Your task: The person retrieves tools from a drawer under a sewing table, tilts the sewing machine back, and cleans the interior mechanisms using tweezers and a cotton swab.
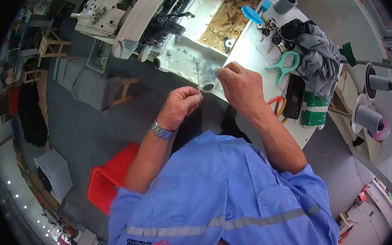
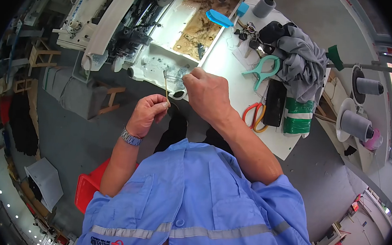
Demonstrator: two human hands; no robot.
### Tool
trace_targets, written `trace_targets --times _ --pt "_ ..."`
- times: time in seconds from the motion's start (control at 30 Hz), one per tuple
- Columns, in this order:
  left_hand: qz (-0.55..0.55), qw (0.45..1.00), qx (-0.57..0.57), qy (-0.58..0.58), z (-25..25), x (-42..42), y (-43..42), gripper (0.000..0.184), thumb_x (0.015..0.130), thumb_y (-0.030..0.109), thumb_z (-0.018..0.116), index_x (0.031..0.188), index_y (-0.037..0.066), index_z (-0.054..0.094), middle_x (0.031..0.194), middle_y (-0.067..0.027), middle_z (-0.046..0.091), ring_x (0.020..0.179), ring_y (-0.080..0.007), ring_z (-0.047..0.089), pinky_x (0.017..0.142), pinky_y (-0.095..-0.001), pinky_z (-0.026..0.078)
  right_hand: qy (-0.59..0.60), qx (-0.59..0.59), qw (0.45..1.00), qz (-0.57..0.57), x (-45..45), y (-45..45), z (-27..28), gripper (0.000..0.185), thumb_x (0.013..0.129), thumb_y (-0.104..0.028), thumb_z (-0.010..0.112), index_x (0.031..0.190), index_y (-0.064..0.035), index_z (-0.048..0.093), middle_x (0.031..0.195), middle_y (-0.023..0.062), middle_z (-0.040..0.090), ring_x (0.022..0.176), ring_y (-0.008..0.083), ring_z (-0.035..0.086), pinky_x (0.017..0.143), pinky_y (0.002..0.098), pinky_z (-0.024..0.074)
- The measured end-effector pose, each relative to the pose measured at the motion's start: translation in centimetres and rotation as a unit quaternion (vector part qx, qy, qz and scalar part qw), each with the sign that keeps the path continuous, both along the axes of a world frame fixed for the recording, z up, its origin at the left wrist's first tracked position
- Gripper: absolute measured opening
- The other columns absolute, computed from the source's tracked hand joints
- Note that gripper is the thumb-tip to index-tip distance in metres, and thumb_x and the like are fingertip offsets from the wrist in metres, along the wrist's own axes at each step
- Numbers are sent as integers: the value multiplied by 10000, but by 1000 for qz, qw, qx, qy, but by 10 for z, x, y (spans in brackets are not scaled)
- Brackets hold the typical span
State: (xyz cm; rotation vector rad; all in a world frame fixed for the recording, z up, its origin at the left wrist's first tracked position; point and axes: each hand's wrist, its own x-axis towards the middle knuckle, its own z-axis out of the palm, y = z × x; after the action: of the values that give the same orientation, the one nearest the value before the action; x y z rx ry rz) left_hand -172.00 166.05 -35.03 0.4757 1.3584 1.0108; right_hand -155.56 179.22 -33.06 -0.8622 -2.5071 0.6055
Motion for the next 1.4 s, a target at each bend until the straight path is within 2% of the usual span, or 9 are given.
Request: trace_targets --times 0.3,0.57,0.8,0.97,1.03,1.13,1.27,1.33,1.4 --pt "23 1000 -4 14 0 -1 2 117 900 139 591 870 30 622 645 27 542 527 -34 438 482 -177 335 3 31 999 38 -2 0 -2 115 707 -43 590 805 -69 645 752 59 632 645 254 633 541 341 495" --pt "53 995 -10 79 -6 -7 4 106 882 135 622 855 33 627 649 37 546 534 -22 456 474 -169 341 29 -15 999 9 4 5 -1 33 774 -66 652 806 -61 656 768 53 648 655 245 637 554 332 493" --pt "30 978 -17 204 -4 -4 7 170 827 141 663 809 -28 652 664 -6 618 587 -48 526 539 -214 424 67 -55 996 -1 -5 5 -8 22 797 -88 657 805 -72 670 765 54 645 650 247 633 567 330 491" --pt "21 975 -15 223 -6 -6 5 181 819 150 663 801 -29 653 646 -14 620 583 -54 532 543 -225 434 22 -40 999 -23 -5 9 -14 29 801 -91 657 809 -70 675 767 60 643 655 244 636 576 332 495" --pt "-10 956 -4 294 -5 -7 4 187 811 159 659 795 -27 650 634 -41 628 570 -79 555 540 -246 448 18 -40 998 -42 -5 12 -14 32 799 -91 659 811 -68 677 769 62 643 658 244 637 580 332 496" --pt "-15 943 14 333 -9 -5 1 160 828 134 658 794 -20 639 626 11 582 557 -42 486 510 -225 400 35 -52 997 -43 -7 13 -13 42 797 -97 666 817 -63 682 779 62 645 661 243 639 583 334 499" --pt "-17 943 -5 331 -5 -4 3 166 826 138 660 796 -23 638 625 0 589 566 -47 500 515 -227 408 45 -65 996 -27 -13 11 -10 57 792 -105 675 823 -59 686 793 62 647 668 246 641 591 335 504" --pt "-19 935 12 355 -8 -4 2 204 795 185 650 784 -19 650 636 -110 643 568 -164 619 554 -293 482 47 -66 997 -21 -15 9 -12 60 791 -108 677 826 -60 686 796 62 647 671 247 642 595 336 506" --pt "-23 928 18 372 -6 -4 1 192 791 175 650 775 -16 646 639 -114 641 568 -177 620 553 -300 483 21 -55 998 -24 -16 9 -14 62 787 -109 676 827 -63 687 795 62 645 677 252 641 601 341 508"
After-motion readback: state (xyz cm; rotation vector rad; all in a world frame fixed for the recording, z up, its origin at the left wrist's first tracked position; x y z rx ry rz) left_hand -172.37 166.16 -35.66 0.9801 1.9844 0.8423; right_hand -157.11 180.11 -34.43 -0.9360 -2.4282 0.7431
